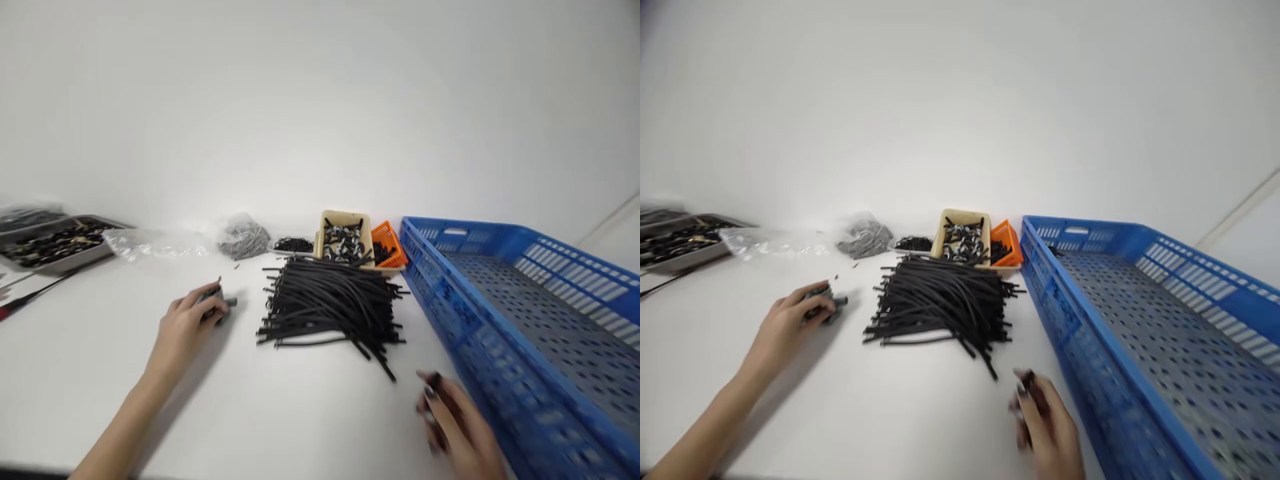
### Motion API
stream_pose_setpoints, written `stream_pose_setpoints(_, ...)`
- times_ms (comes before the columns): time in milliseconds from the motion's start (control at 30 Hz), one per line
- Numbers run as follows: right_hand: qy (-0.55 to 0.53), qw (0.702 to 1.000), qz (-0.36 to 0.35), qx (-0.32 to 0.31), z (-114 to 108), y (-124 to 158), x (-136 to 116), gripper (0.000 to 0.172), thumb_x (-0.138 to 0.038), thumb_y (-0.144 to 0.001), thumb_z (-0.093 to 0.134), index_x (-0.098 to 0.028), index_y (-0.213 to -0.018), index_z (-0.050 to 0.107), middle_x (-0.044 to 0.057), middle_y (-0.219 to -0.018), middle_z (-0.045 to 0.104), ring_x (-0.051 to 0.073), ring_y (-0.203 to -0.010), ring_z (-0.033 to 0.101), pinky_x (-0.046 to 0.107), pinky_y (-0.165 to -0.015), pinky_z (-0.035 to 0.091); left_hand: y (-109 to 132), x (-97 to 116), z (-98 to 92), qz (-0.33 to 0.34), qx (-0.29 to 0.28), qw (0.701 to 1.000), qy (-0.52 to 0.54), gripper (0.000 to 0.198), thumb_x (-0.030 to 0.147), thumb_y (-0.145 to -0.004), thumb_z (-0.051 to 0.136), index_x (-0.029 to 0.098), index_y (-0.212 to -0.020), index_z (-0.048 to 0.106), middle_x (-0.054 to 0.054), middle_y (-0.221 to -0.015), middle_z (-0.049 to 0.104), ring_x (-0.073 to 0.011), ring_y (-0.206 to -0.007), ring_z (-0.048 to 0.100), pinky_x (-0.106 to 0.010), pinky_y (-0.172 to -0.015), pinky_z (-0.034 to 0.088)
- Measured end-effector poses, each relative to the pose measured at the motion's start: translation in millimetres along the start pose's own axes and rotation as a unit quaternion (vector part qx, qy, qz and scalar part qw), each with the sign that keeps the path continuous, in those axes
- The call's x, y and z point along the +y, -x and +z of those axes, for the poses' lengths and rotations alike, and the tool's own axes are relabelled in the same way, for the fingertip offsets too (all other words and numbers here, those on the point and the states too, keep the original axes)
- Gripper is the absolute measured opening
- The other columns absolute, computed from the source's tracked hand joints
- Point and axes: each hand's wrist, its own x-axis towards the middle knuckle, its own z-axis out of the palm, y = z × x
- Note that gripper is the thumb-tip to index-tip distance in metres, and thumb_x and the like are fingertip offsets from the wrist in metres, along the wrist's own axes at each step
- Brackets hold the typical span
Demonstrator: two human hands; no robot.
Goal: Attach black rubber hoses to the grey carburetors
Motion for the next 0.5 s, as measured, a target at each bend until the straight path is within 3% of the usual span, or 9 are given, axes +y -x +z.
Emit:
stream_pose_setpoints(67,-0.031,0.998,-0.015,-0.045,2.9,-2.1,-4.5,0.051,-0.054,-0.076,0.064,-0.015,-0.108,0.057,0.004,-0.072,0.055,0.010,-0.048,0.043,0.025,-0.043,0.037,11.5,18.4,-8.2,-0.046,0.013,0.991,0.125,0.032,0.053,-0.080,0.049,0.025,-0.078,0.065,-0.004,-0.124,0.056,-0.0328,-0.109,0.053,-0.045,-0.095,0.041)
stream_pose_setpoints(133,-0.052,0.996,-0.031,-0.064,5.2,-2.7,-8.8,0.048,-0.050,-0.076,0.064,-0.014,-0.106,0.056,0.001,-0.069,0.054,0.009,-0.047,0.041,0.023,-0.043,0.035,29.9,37.9,-13.9,-0.138,0.047,0.943,0.298,0.035,0.054,-0.070,0.064,0.020,-0.080,0.062,-0.009,-0.124,0.056,-0.0322,-0.114,0.051,-0.040,-0.095,0.043)
stream_pose_setpoints(200,-0.072,0.994,-0.048,-0.064,6.4,-2.1,-12.7,0.043,-0.044,-0.074,0.063,-0.013,-0.103,0.056,-0.001,-0.065,0.053,0.008,-0.044,0.040,0.023,-0.043,0.033,52.3,58.5,-16.2,-0.183,0.067,0.904,0.381,0.043,0.056,-0.066,0.067,0.017,-0.084,0.058,-0.013,-0.120,0.057,-0.0319,-0.108,0.056,-0.038,-0.088,0.048)
stream_pose_setpoints(333,-0.110,0.988,-0.095,-0.049,8.5,0.5,-17.2,0.040,-0.040,-0.075,0.062,-0.012,-0.102,0.055,-0.001,-0.064,0.056,0.008,-0.043,0.044,0.023,-0.044,0.035,90.2,102.8,-7.6,-0.177,0.063,0.870,0.455,0.044,0.056,-0.068,0.067,0.016,-0.084,0.055,-0.013,-0.110,0.062,-0.0316,-0.112,0.055,-0.036,-0.087,0.049)
stream_pose_setpoints(500,-0.183,0.974,-0.120,-0.061,27.0,0.2,-13.6,0.048,-0.047,-0.074,0.068,-0.012,-0.104,0.058,0.005,-0.078,0.063,0.018,-0.058,0.063,0.030,-0.058,0.050,99.8,155.6,22.3,-0.125,-0.011,0.849,0.513,0.039,0.055,-0.077,0.063,0.018,-0.087,0.056,-0.013,-0.119,0.058,-0.0309,-0.118,0.051,-0.037,-0.093,0.046)
